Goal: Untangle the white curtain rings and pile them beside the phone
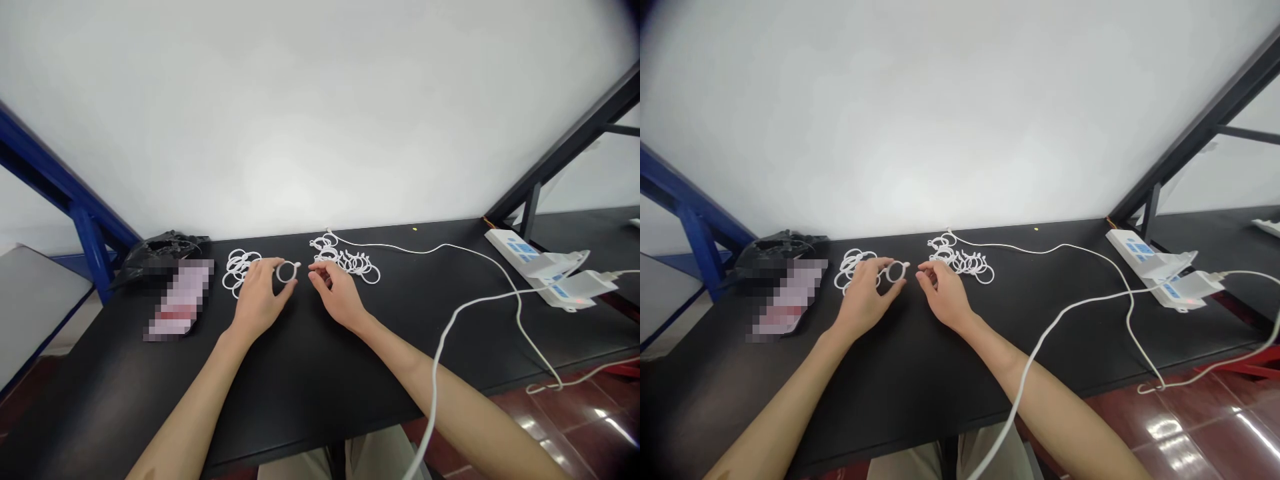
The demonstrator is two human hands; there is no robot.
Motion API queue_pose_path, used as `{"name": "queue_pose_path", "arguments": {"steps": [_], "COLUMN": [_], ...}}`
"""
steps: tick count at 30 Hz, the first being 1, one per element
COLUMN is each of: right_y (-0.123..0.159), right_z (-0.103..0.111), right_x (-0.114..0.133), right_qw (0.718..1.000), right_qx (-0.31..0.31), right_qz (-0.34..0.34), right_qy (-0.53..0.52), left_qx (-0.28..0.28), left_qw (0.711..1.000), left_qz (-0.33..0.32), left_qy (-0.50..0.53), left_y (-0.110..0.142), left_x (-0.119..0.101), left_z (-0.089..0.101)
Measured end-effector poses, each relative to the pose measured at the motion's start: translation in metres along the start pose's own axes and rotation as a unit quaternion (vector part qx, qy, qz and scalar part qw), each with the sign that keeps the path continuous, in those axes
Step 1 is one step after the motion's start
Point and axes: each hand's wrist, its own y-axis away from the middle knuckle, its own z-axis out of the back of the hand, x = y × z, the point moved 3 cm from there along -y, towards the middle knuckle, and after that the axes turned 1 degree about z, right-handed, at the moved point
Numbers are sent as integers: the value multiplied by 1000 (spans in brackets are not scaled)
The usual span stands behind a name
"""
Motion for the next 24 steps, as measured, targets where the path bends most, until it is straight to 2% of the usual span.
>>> {"name": "queue_pose_path", "arguments": {"steps": [4, 7, 9, 15, 24], "right_y": [-2, -3, -2, 0, 0], "right_z": [0, -1, 0, 1, -1], "right_x": [-3, -4, -3, -2, -9], "right_qw": [999, 997, 992, 965, 942], "right_qx": [-6, -2, -3, -26, 13], "right_qz": [14, 33, 56, 101, 79], "right_qy": [32, 71, 113, 242, 326], "left_qx": [-56, -46, -32, -6, 2], "left_qw": [993, 987, 986, 988, 987], "left_qz": [67, 108, 114, 79, 67], "left_qy": [-80, -111, -121, -136, -146], "left_y": [-9, -10, -9, -7, -5], "left_x": [30, 49, 55, 54, 48], "left_z": [9, 11, 11, 8, 7]}}
